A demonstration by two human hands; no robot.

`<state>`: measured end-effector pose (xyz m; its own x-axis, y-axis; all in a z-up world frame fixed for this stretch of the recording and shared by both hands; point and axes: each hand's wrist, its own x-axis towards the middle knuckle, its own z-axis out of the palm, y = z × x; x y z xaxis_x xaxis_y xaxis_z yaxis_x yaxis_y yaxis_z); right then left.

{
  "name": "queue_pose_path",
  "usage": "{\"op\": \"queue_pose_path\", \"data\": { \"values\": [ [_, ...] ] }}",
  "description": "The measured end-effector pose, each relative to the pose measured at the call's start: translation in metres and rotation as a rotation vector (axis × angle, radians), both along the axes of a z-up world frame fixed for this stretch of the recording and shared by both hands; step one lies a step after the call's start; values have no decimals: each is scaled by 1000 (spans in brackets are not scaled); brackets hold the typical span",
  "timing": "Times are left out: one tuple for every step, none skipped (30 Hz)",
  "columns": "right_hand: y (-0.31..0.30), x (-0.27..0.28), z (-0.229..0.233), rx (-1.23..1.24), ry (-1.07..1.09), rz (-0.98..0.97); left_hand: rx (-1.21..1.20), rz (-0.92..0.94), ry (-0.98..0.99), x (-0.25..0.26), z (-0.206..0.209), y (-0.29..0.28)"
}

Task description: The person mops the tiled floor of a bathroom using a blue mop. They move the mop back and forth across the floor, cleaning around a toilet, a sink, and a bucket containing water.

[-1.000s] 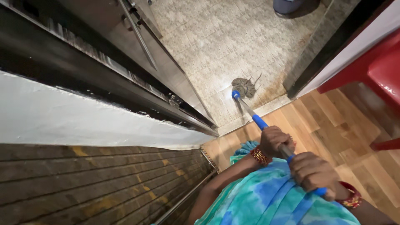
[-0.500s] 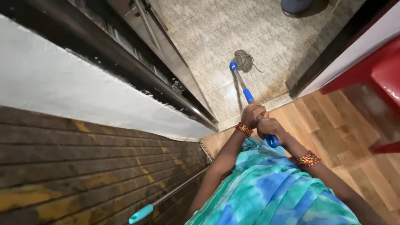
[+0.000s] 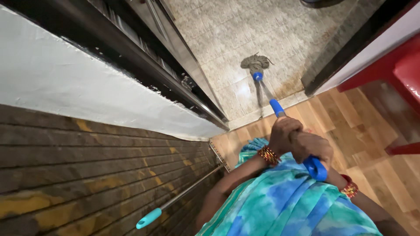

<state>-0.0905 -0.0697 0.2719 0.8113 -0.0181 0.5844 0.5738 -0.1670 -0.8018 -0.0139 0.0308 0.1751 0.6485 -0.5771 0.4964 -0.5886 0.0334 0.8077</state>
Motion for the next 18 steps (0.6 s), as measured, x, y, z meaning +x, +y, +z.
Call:
{"op": "queue_pose_path", "data": {
  "values": [
    [-1,2,3,37,16,52,-65,-54,-49,-1,6,4],
    [-3,3,3,75,32,103,-131,-109,-97,-1,8,6],
    [-3,4,2,44,57,104,-126,-141,-100,0,7,6],
    [-3,4,-2,13,83,106,-123,-173,-102,0,3,5],
    [-3,4,-6,-18,110,108,-120,-205,-104,-1,-4,4],
    [-4,6,-12,15,37,182,-87,-229,-60,-2,-13,5],
    [-5,8,-18,48,-36,258,-53,-253,-15,-6,-23,8],
    [-7,13,-25,80,-113,333,-19,-277,25,-6,-33,8],
    [-5,15,-33,81,-129,314,-23,-253,1,-5,-43,6],
    [-1,13,-41,83,-140,293,-28,-230,-19,-6,-53,2],
    [1,12,-48,85,-152,272,-34,-208,-39,-6,-61,0],
    [-2,13,-55,80,-153,288,-40,-199,-37,-6,-67,-2],
    [-4,13,-60,75,-154,305,-47,-190,-34,-6,-72,-3],
    [-7,14,-65,67,-157,322,-56,-181,-34,-4,-75,-6],
    [-11,14,-70,36,-120,322,-81,-170,-65,-1,-78,-8],
    [-14,14,-76,5,-82,323,-105,-163,-85,2,-81,-10],
    [-16,14,-84,-25,-45,325,-115,-156,-98,7,-86,-11],
    [-18,18,-95,-27,-48,329,-105,-148,-102,11,-92,-10]
  ]
}}
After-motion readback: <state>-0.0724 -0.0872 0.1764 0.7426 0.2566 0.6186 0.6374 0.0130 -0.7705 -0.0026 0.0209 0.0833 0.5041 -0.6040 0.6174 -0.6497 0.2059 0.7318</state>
